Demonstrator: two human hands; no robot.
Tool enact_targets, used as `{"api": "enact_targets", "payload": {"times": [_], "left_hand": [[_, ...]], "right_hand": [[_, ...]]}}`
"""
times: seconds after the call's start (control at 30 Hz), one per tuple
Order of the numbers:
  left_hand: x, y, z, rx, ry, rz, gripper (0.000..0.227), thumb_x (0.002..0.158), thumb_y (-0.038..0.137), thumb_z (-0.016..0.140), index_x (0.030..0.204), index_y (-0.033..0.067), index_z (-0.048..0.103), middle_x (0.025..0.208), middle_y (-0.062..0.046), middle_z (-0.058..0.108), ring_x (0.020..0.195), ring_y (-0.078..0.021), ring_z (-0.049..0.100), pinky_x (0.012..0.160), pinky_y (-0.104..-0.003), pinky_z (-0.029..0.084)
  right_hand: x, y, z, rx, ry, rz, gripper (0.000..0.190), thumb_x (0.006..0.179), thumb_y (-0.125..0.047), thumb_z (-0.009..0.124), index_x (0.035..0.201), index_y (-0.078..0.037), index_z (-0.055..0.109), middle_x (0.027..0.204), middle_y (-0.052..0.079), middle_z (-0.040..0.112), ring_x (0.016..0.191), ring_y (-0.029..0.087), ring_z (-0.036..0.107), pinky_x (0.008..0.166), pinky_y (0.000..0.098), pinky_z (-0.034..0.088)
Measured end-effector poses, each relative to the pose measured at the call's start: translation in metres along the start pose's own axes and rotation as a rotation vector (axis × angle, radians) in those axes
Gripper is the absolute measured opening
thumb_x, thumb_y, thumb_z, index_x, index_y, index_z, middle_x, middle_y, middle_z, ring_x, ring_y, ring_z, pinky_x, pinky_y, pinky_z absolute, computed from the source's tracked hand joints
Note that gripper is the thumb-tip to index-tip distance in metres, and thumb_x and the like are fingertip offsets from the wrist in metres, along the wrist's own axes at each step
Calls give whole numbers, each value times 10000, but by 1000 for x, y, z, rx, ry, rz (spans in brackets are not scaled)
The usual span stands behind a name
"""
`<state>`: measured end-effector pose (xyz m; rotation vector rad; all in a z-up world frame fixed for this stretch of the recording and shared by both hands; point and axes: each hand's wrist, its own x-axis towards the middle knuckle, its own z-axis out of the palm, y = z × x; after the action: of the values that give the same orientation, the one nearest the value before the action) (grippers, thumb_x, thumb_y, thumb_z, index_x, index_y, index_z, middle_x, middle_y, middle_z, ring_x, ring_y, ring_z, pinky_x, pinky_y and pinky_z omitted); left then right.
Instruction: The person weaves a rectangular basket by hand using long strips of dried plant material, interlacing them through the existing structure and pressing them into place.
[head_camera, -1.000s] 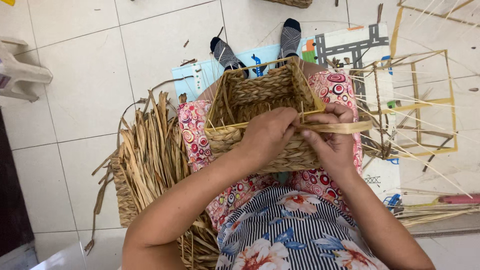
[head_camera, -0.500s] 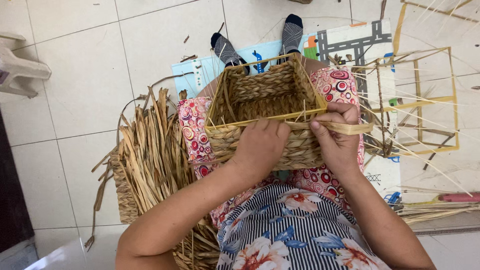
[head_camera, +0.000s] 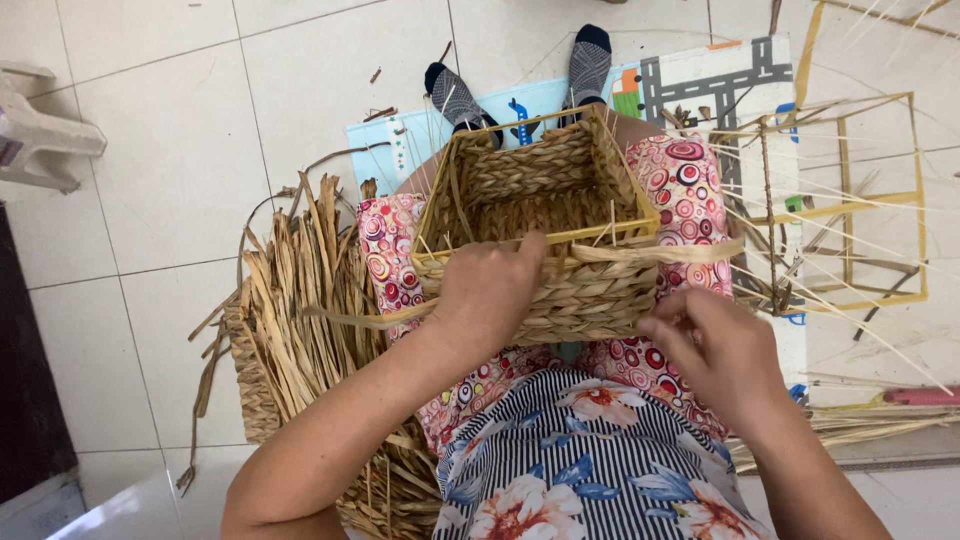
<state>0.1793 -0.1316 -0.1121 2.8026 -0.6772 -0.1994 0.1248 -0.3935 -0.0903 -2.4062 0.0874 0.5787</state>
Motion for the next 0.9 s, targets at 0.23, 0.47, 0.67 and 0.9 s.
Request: {"api": "enact_targets", "payload": {"times": [0.23,0.47,0.67,0.9], "left_hand": [[-3,4,-6,-12,127,144,362,737,95,696,1097,74,677,795,-107,720,641,-260,716,592,-371,559],[-4,-3,1,11,-89,28,191,831,88,687,1020,78,655,727,-83,707,636,-246,720,573,-371,549],[-4,3,0,216,-63,57,215,786,88,685,982,70,599,737,-78,710,643,-226,722,579,-343,560],[-11,4,-27,179,254,68,346,773,105,685,1105,40,614,896,-76,651,792,-233,682,673,-342,521]], "right_hand": [[47,-60,7,-90,283,-853,480,746,-137,820,1175,2,657,1105,156,655,979,378,636,814,477,506],[80,-17,24,399,-59,-620,97,980,-125,672,1062,-110,622,1045,57,744,902,216,782,779,328,637],[70,-31,15,-111,143,-625,219,909,-188,787,1043,-59,673,922,89,727,897,279,722,802,433,553],[77,-34,34,-209,477,-752,479,710,-276,905,1042,-39,655,965,139,691,1167,406,632,1079,593,385]]}}
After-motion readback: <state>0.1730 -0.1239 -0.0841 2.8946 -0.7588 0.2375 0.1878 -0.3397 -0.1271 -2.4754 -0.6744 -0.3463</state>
